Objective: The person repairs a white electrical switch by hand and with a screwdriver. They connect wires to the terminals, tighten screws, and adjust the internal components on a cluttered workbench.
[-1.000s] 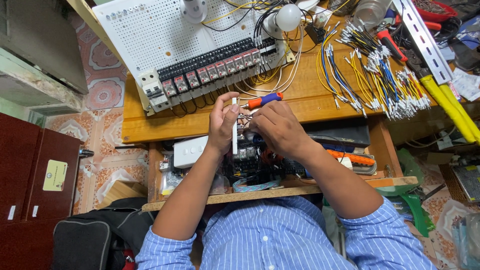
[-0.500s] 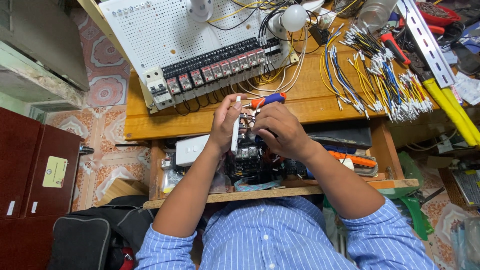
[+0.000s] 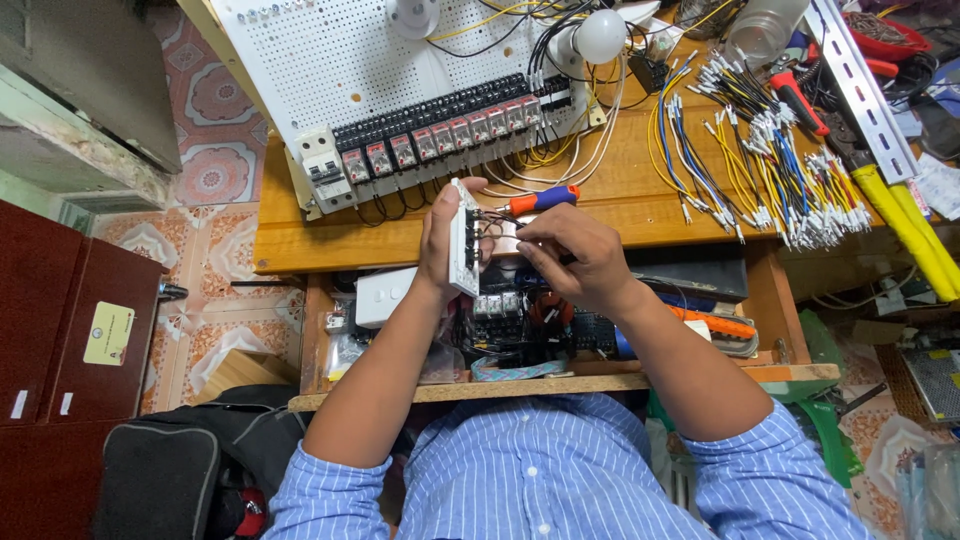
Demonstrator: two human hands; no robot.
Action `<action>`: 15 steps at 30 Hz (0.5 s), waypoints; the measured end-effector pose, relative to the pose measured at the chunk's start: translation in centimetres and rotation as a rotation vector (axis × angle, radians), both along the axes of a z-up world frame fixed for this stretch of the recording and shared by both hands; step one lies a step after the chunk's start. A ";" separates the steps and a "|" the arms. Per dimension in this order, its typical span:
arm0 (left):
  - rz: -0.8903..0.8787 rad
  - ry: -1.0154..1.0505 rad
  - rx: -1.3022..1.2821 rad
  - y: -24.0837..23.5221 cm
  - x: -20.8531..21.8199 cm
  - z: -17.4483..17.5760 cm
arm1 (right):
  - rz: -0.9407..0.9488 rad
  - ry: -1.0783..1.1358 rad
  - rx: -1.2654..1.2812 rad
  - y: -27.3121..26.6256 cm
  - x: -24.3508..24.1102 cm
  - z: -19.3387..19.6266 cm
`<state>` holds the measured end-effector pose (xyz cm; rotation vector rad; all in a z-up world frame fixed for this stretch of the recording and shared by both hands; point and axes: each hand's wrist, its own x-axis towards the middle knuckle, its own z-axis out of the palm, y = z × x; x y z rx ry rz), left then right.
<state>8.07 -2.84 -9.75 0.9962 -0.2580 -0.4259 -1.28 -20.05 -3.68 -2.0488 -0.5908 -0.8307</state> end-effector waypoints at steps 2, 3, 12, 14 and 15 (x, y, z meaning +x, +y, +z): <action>0.004 0.022 -0.016 -0.1 0.0 -0.3 | 0.003 0.018 -0.002 -0.1 0.0 -0.1; 0.009 0.045 -0.031 -0.1 0.0 -0.5 | 0.007 0.038 -0.003 -0.2 0.0 -0.1; -0.070 -0.010 -0.071 -0.8 -0.1 0.5 | 0.004 0.065 0.049 -0.5 0.3 -1.8; -0.101 -0.053 -0.071 -0.5 0.0 0.2 | -0.025 0.052 0.069 -0.6 0.4 -1.9; -0.133 -0.096 -0.072 -0.4 0.0 0.0 | -0.054 0.039 0.088 -0.6 0.4 -1.9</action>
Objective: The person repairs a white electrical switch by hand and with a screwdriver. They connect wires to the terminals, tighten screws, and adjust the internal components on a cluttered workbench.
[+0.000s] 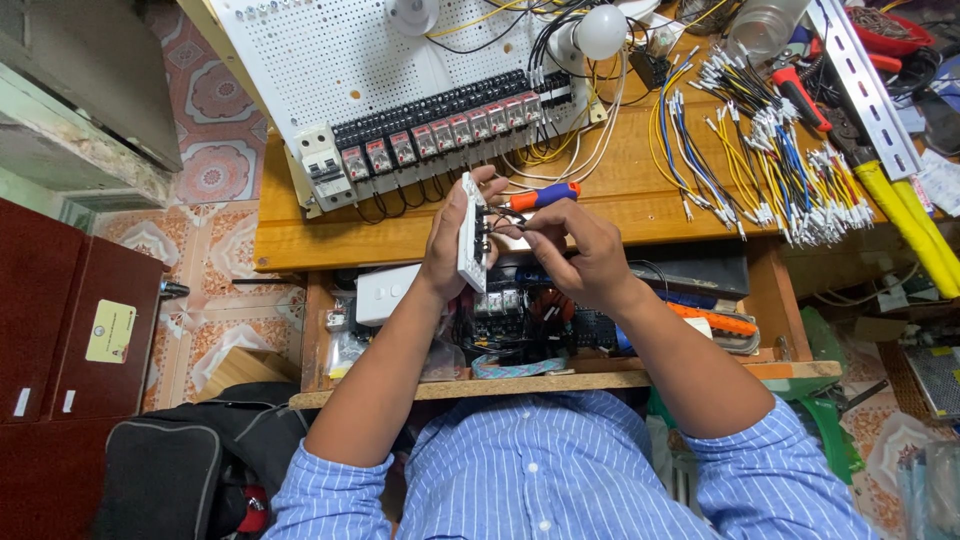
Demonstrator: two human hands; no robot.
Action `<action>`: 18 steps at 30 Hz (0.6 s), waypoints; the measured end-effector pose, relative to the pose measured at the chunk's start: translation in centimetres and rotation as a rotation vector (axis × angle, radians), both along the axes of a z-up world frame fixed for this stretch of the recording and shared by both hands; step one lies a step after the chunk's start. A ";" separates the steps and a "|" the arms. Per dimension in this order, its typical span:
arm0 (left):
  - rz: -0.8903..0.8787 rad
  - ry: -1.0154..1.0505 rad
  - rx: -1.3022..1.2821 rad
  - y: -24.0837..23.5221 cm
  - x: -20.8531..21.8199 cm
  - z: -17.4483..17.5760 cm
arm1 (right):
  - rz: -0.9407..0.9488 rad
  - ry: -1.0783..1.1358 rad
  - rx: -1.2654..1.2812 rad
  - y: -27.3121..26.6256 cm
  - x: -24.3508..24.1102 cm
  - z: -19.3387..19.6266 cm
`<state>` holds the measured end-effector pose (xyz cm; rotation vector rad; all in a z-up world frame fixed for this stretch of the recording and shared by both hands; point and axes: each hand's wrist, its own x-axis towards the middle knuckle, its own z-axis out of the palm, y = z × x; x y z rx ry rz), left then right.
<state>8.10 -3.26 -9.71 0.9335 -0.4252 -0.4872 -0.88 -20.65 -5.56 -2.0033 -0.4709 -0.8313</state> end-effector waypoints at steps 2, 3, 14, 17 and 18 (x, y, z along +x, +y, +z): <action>-0.007 -0.069 0.056 0.3 -1.4 2.5 | -0.021 -0.022 0.045 -0.1 -0.1 0.1; -0.014 -0.140 0.110 0.4 -2.0 3.7 | -0.042 -0.046 0.090 -0.1 -0.2 0.2; -0.228 -0.408 0.069 0.7 -1.1 2.1 | -0.106 -0.058 0.217 -0.4 -0.3 0.5; -0.269 -0.305 -0.001 0.7 -1.1 1.9 | -0.031 -0.032 0.256 -0.4 -0.5 0.5; -0.305 -0.195 -0.067 0.6 -1.0 2.0 | 0.034 -0.018 0.277 -0.5 -0.5 0.5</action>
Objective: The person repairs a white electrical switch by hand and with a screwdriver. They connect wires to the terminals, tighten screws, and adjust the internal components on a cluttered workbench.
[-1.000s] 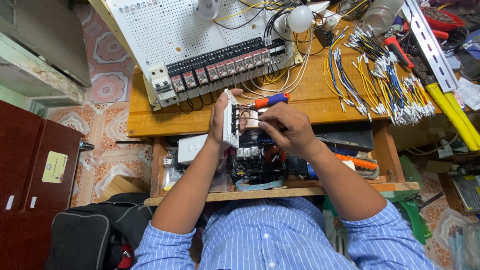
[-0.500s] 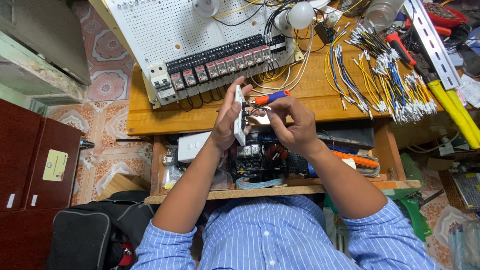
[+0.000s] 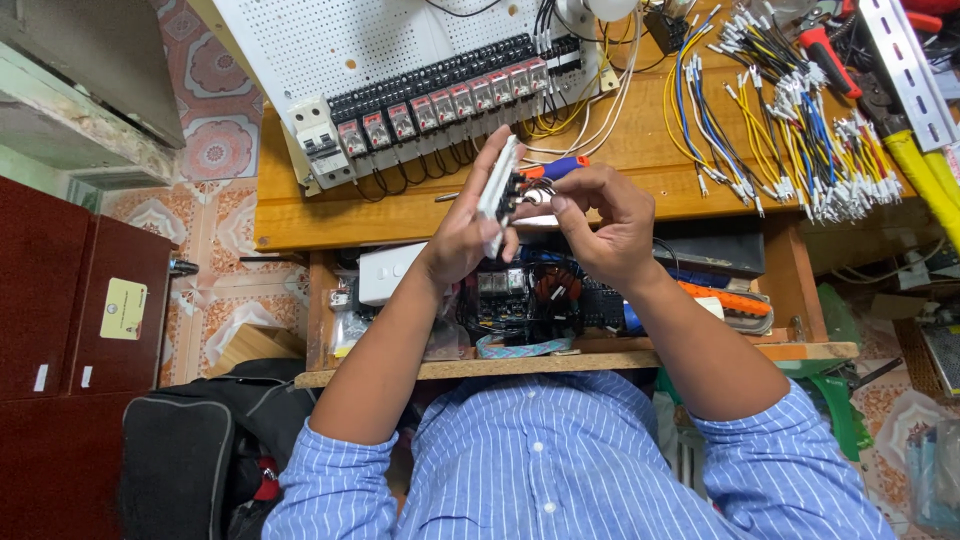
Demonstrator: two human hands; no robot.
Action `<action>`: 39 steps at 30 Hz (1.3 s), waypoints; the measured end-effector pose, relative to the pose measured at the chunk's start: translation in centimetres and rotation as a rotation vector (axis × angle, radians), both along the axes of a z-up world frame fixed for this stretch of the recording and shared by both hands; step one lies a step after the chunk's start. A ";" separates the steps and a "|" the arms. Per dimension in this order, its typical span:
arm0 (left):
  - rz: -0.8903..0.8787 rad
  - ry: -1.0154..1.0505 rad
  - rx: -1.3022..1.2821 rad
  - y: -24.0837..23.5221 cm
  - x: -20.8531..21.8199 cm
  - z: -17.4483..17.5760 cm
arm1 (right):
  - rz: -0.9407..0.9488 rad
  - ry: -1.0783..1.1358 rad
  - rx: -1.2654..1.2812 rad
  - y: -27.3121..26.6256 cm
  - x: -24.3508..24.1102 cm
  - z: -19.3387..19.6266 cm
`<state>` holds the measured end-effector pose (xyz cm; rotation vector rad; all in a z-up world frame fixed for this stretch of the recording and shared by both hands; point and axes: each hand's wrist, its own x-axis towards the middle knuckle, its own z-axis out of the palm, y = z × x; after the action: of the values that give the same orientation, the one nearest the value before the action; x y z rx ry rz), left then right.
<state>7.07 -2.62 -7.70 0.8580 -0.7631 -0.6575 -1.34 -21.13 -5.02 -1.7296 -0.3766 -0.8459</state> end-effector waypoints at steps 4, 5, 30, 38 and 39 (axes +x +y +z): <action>-0.062 0.201 -0.116 -0.4 1.3 -2.7 | 0.098 0.013 -0.009 0.6 -0.1 1.2; -0.048 0.199 -0.086 -0.4 1.2 -2.6 | 0.094 0.014 -0.052 0.7 -0.2 1.4; 0.283 -0.026 0.164 -0.6 -0.4 0.2 | -0.028 0.078 -0.193 -0.1 0.4 0.3; 0.387 -0.188 0.160 -0.4 -1.0 1.3 | -0.035 0.028 -0.181 0.0 0.5 0.2; 0.419 -0.211 0.160 -0.4 -1.2 1.5 | -0.029 0.015 -0.173 0.0 0.5 0.3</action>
<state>5.91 -3.02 -6.16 1.2064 -0.6948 -0.2581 -0.83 -21.08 -4.77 -1.9042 -0.4255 -0.8415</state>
